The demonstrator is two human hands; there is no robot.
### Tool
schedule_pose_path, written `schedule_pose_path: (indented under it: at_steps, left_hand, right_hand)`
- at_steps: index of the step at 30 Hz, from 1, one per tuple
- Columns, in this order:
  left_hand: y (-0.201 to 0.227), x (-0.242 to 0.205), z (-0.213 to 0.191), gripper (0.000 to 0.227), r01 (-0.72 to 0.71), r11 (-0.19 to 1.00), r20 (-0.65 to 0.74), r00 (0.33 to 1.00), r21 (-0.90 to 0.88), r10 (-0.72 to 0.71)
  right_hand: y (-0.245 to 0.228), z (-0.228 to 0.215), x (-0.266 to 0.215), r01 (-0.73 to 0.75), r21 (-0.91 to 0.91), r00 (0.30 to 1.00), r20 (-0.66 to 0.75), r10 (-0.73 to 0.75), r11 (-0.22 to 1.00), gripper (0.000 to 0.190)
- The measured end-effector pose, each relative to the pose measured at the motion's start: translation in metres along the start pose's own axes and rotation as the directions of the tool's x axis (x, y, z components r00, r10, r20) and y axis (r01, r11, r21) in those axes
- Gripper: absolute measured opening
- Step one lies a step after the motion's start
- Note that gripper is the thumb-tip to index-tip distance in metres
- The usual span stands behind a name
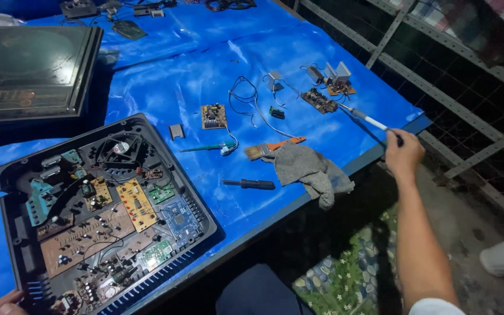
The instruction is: Testing and soldering electronic components on a circuit board during an appliance repair.
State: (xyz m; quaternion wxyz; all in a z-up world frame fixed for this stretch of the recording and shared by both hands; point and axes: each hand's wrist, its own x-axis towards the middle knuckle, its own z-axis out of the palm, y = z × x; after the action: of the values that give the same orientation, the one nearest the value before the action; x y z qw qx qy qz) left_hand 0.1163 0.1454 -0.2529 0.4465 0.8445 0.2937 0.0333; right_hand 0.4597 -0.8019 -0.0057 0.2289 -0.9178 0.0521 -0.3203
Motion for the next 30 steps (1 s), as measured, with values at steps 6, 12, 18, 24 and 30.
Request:
schedule_pose_path:
  at_steps: [6,12,18,24,30]
  left_hand:
    - [-0.027,0.028,-0.001,0.062,-0.007,1.000,0.114,0.993,0.026,0.004]
    - [-0.083,0.042,0.005,0.052,-0.384,0.923,-0.056,0.922,-0.033,0.382]
    - [0.045,-0.076,0.134,0.057,-0.128,0.543,-0.093,0.928,0.830,0.360]
    - [0.423,-0.314,0.126,0.041,-0.863,0.492,-0.088,0.484,0.114,0.871]
    - [0.395,-0.317,0.145,0.037,-0.869,0.493,0.064,0.491,-0.032,0.869]
  right_hand:
    - [-0.012,-0.062,-0.046,0.002,0.207,0.973,-0.224,0.046,0.978,0.023]
    - [-0.067,-0.118,-0.111,0.195,0.281,0.958,-0.259,-0.121,0.940,0.019]
    - [-0.137,-0.144,-0.191,0.249,0.327,0.953,0.087,-0.291,0.912,0.013]
    - [-0.214,-0.117,-0.231,0.179,0.571,0.688,0.509,-0.517,0.801,0.021]
    - [-0.251,-0.098,-0.247,0.054,0.753,0.527,0.537,-0.659,0.656,0.021]
